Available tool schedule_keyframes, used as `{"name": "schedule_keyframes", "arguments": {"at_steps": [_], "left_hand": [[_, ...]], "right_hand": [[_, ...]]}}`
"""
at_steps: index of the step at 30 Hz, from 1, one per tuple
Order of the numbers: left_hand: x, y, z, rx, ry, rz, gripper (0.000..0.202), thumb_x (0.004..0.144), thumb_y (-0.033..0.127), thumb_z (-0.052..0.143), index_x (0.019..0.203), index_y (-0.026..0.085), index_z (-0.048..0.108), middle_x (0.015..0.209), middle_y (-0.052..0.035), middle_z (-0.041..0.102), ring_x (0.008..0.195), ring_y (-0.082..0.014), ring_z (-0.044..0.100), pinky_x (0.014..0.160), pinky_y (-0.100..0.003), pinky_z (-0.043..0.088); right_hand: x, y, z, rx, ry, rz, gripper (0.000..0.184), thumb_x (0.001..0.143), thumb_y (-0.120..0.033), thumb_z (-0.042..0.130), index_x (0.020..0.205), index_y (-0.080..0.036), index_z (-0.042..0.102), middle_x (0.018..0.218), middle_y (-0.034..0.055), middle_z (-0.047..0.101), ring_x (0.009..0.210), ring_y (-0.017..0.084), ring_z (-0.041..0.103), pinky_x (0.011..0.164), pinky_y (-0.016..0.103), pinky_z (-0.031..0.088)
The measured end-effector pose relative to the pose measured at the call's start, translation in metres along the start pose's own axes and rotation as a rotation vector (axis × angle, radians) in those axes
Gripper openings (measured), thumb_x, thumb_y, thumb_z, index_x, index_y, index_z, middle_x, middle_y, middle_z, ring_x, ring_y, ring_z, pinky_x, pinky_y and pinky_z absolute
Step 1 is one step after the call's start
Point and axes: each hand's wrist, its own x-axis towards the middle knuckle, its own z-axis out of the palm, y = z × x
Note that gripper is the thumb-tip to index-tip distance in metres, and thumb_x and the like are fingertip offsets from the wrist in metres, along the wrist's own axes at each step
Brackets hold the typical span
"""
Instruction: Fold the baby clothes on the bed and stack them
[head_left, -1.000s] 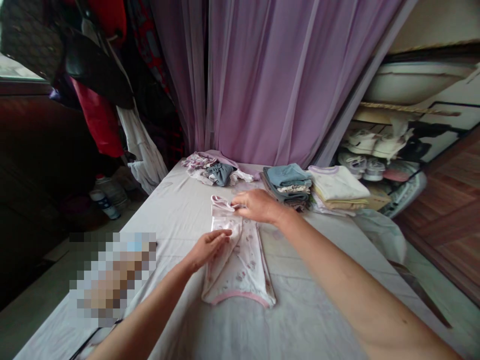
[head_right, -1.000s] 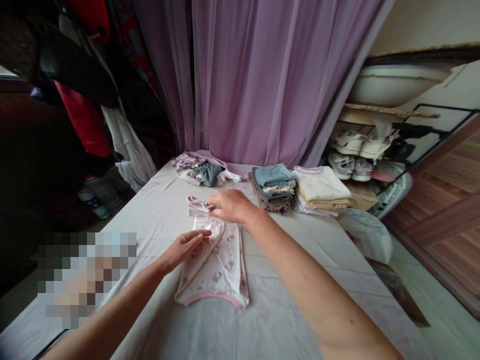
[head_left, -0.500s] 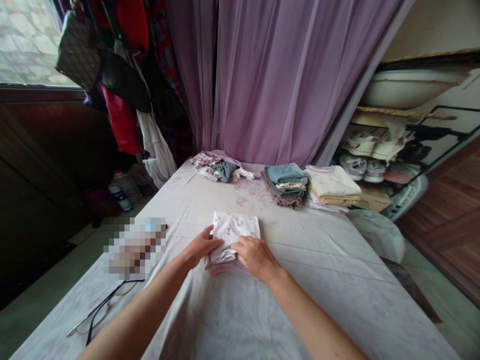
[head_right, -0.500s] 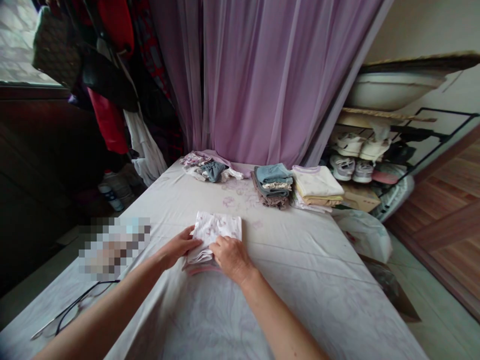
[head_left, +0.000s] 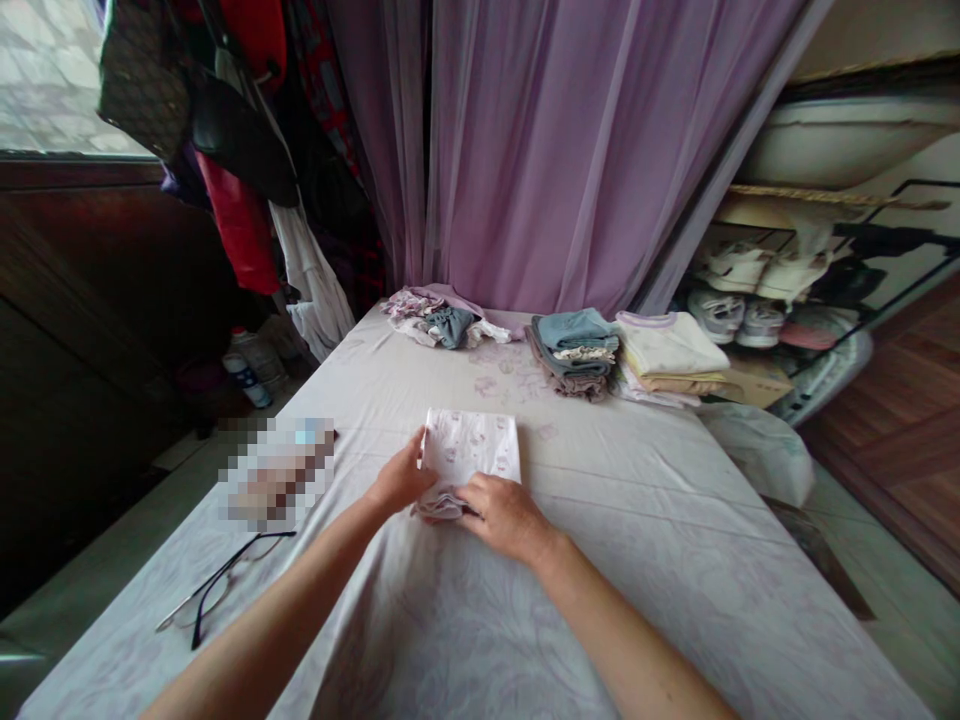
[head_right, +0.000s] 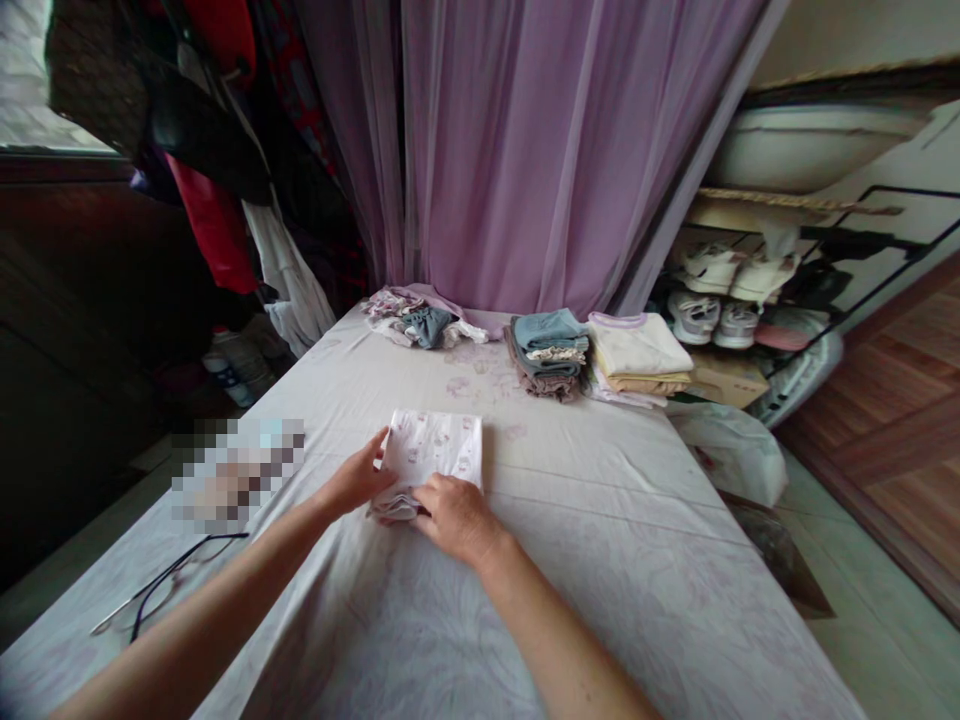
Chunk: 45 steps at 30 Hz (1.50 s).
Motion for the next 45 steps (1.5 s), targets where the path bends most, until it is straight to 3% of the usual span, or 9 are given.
{"name": "schedule_keyframes", "arguments": {"at_steps": [5,9,15,20,25,31,36,41,45], "left_hand": [[-0.014,0.011,0.001,0.428,0.18,0.236,0.073,0.077,0.013,0.055,0.147,0.016,0.034,0.144,-0.0197,0.042,0.122,-0.0311,0.054,0.099,-0.045,0.044],[-0.004,0.023,0.01,0.545,0.148,0.384,0.047,0.086,0.016,0.048,0.132,0.021,0.053,0.152,-0.0129,0.038,0.14,-0.0315,0.034,0.112,-0.049,0.031],[0.033,0.04,0.028,0.548,0.111,0.353,0.047,0.096,0.025,0.036,0.141,0.016,0.045,0.152,-0.0141,0.039,0.143,-0.0311,0.029,0.116,-0.052,0.021],[0.039,0.028,0.04,0.551,0.119,0.309,0.051,0.098,0.039,0.035,0.146,0.02,0.041,0.154,-0.0118,0.036,0.144,-0.0322,0.026,0.114,-0.055,0.025],[0.04,0.022,0.043,0.56,0.117,0.287,0.052,0.098,0.04,0.036,0.146,0.019,0.04,0.154,-0.0117,0.036,0.144,-0.0316,0.026,0.113,-0.056,0.025],[0.065,0.019,0.009,0.581,0.082,0.286,0.045,0.098,0.027,0.034,0.141,0.021,0.047,0.152,-0.0102,0.04,0.142,-0.0261,0.033,0.114,-0.047,0.029],[0.101,0.025,-0.035,0.591,-0.149,0.209,0.055,0.084,0.021,0.054,0.139,0.017,0.049,0.137,-0.0129,0.057,0.124,-0.0261,0.054,0.103,-0.035,0.04],[0.125,0.037,-0.051,0.572,-0.296,0.18,0.028,0.068,0.027,0.068,0.095,0.019,0.072,0.091,-0.005,0.074,0.09,-0.0253,0.067,0.076,-0.028,0.048],[0.13,0.055,-0.068,0.464,-0.361,0.188,0.02,0.063,0.025,0.067,0.082,0.018,0.069,0.078,-0.0011,0.07,0.077,-0.0203,0.065,0.064,-0.024,0.046]], "right_hand": [[-0.001,0.01,-0.01,0.189,0.02,-0.04,0.021,0.093,-0.035,0.054,0.092,-0.023,0.071,0.085,0.0018,0.066,0.082,0.015,0.062,0.073,0.024,0.043],[0.018,0.024,-0.022,0.165,0.231,0.152,0.031,0.097,-0.024,0.039,0.099,-0.021,0.07,0.096,0.0056,0.071,0.093,0.017,0.063,0.085,0.026,0.045],[0.053,0.034,0.002,-0.045,0.214,0.31,0.046,0.095,-0.021,0.036,0.139,-0.018,0.049,0.149,0.0116,0.044,0.138,0.025,0.037,0.114,0.044,0.027],[0.052,0.035,0.022,-0.068,0.166,0.394,0.052,0.095,-0.025,0.036,0.146,-0.016,0.041,0.156,0.0116,0.033,0.143,0.029,0.027,0.116,0.053,0.019],[0.05,0.038,0.017,-0.054,0.148,0.388,0.051,0.094,-0.025,0.037,0.144,-0.019,0.044,0.154,0.0105,0.036,0.143,0.026,0.029,0.116,0.049,0.02],[0.063,0.072,-0.022,-0.031,0.188,0.457,0.043,0.093,-0.023,0.041,0.134,-0.021,0.056,0.144,0.0095,0.05,0.133,0.022,0.042,0.109,0.037,0.031],[0.081,0.108,-0.05,0.088,-0.054,0.545,0.052,0.079,-0.029,0.065,0.13,-0.022,0.059,0.123,0.0077,0.066,0.108,0.021,0.061,0.088,0.027,0.044],[0.091,0.125,-0.058,0.155,-0.185,0.508,0.015,0.067,-0.027,0.073,0.08,-0.02,0.075,0.07,-0.0036,0.069,0.068,0.012,0.061,0.058,0.019,0.039],[0.089,0.127,-0.084,0.186,-0.124,0.437,0.011,0.067,-0.025,0.072,0.075,-0.017,0.072,0.067,-0.0045,0.066,0.065,0.011,0.057,0.055,0.018,0.036]]}}
